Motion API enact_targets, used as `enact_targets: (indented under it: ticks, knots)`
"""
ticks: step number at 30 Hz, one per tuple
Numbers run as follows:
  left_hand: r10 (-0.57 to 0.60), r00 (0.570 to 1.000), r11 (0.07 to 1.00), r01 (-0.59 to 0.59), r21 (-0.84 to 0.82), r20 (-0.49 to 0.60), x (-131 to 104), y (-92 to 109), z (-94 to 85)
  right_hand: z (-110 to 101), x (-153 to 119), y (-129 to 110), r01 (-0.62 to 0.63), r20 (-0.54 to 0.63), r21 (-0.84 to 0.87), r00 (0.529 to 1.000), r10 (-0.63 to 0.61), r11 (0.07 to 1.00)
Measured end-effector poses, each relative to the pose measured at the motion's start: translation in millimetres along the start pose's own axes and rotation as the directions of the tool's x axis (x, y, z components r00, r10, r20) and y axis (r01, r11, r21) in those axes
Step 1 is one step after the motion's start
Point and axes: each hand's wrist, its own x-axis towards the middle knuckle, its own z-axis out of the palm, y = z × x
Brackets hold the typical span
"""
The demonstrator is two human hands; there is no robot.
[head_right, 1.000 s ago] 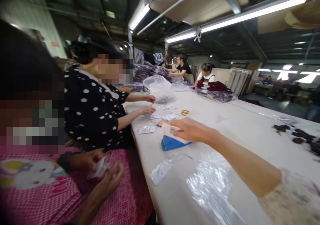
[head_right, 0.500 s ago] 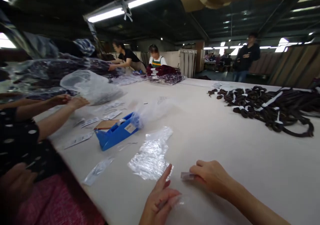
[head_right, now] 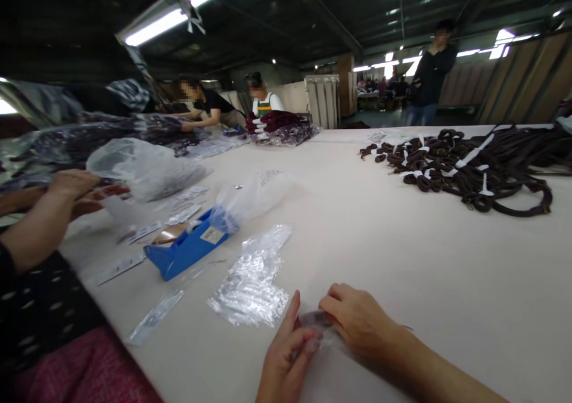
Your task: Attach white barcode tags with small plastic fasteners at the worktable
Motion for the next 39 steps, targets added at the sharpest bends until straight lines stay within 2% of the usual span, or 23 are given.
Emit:
enact_targets:
  ticks: [4, 8, 13, 17, 18, 19, 20, 21, 23, 24, 25, 27, 29, 36, 39]
  knots:
    - [0.022, 0.998, 1.0, -0.021, 0.002, -0.057, -0.5, 3.4, 0.3, -0.4, -2.8, 0.9, 0.035, 0.004, -0.069, 0.999, -0.035, 0.997]
    - [0.024, 0.999, 1.0, -0.024, 0.019, -0.034, 1.2, 12.5, -7.1, 0.1, -4.9, 0.7, 0.03, -0.011, -0.078, 0.999, -0.031, 0.996]
    - [-0.007, 1.0, 1.0, 0.007, -0.015, -0.021, 1.4, 26.0, -16.7, 0.9, -3.1, 6.1, -0.036, -0.04, 0.062, 0.998, 0.039, 0.997]
    - [-0.077, 0.993, 0.995, 0.07, -0.074, -0.092, 0.6, 34.3, -23.0, -15.6, -4.7, 7.2, -0.085, -0.056, 0.21, 0.994, 0.098, 0.974]
    - [-0.087, 0.989, 0.994, 0.078, -0.073, -0.121, 0.0, 34.8, -24.8, -23.2, -6.9, 6.0, -0.121, -0.028, 0.317, 0.99, 0.137, 0.941]
    - [-0.09, 0.984, 0.995, 0.082, -0.061, -0.154, -0.8, 34.7, -26.8, -31.5, -9.8, 4.3, -0.177, 0.041, 0.472, 0.983, 0.178, 0.864]
    - [-0.086, 0.978, 0.996, 0.08, -0.038, -0.189, -1.8, 33.9, -28.9, -39.8, -13.2, 2.2, -0.248, 0.149, 0.643, 0.969, 0.198, 0.725]
    - [-0.07, 0.973, 0.997, 0.07, -0.006, -0.222, -2.8, 32.5, -31.2, -47.4, -16.6, -0.2, -0.329, 0.276, 0.783, 0.944, 0.178, 0.528]
    - [-0.011, 0.961, 0.997, 0.032, 0.074, -0.275, -4.7, 29.4, -35.7, -58.0, -22.3, -5.3, -0.47, 0.469, 0.873, 0.882, 0.045, 0.131]
    - [0.029, 0.956, 0.993, 0.006, 0.118, -0.293, -5.5, 28.0, -37.9, -60.3, -24.0, -7.8, -0.515, 0.515, 0.857, 0.857, -0.016, 0.02]
    - [0.073, 0.95, 0.986, -0.024, 0.162, -0.304, -6.0, 27.0, -40.0, -60.5, -24.7, -10.1, -0.548, 0.545, 0.835, 0.836, -0.058, -0.05]
    - [0.162, 0.938, 0.966, -0.087, 0.243, -0.308, -6.5, 26.8, -43.8, -56.6, -23.5, -14.0, -0.592, 0.586, 0.796, 0.806, -0.086, -0.123]
    - [0.233, 0.925, 0.943, -0.14, 0.301, -0.3, -6.6, 28.5, -46.5, -50.5, -20.7, -16.0, -0.618, 0.612, 0.771, 0.786, -0.088, -0.153]
    - [0.331, 0.917, 0.89, -0.224, 0.396, -0.224, -8.7, 31.5, -48.4, -39.0, -17.5, -11.9, -0.668, 0.664, 0.728, 0.743, -0.084, -0.155]
    - [0.359, 0.913, 0.866, -0.248, 0.434, -0.194, -9.3, 29.0, -48.4, -36.1, -16.7, -9.0, -0.674, 0.667, 0.721, 0.738, -0.098, -0.162]
